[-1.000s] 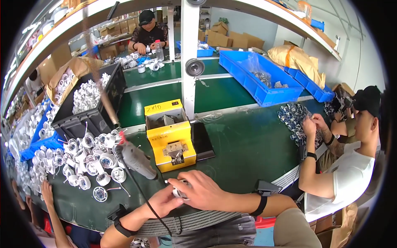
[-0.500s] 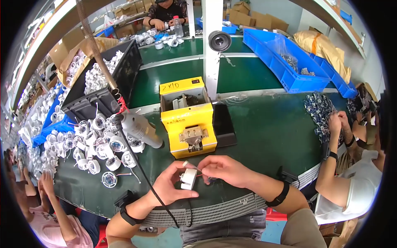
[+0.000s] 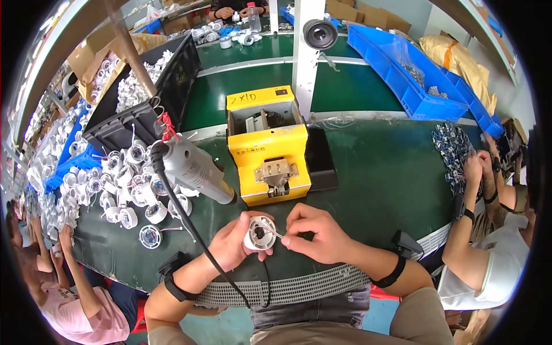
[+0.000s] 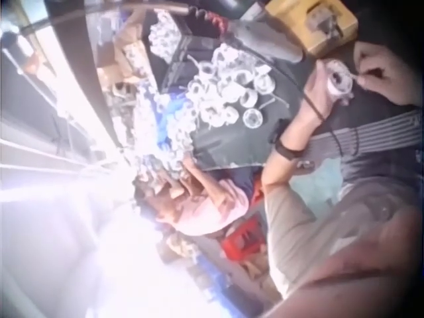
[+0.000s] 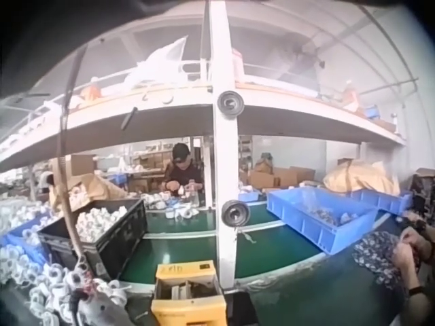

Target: The person picks up a camera housing, inserts a circuit board by hand, and secures it using a power screwdriver. They then place the assembled unit onto the table and repeat the process.

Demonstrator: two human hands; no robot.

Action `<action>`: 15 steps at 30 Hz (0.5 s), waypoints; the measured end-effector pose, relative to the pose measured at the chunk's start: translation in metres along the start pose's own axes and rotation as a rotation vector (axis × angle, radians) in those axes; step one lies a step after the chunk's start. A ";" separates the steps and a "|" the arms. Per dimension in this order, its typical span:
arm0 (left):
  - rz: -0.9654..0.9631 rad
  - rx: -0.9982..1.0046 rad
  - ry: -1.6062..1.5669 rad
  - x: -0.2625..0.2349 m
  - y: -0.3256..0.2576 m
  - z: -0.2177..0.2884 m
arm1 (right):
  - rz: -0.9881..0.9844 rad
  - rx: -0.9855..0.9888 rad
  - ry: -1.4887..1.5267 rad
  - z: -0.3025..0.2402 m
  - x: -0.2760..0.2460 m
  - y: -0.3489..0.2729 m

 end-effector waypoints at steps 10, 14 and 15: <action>-0.035 -0.040 0.055 0.010 0.000 -0.003 | 0.026 -0.084 -0.108 -0.012 0.008 -0.005; -0.012 -0.023 0.168 0.010 0.002 -0.003 | 0.039 -0.006 -0.046 -0.009 0.009 -0.004; -0.006 -0.033 0.066 0.010 0.001 -0.003 | 0.013 -0.051 -0.033 -0.011 0.011 -0.004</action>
Point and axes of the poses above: each hand's wrist, its own y-axis towards the middle knuckle, its own x-axis out of the palm, z = x × y, the point moved 7 cm from there along y, towards the middle knuckle, and after that the axes turned 10 degrees about z, right-handed, at the moved point
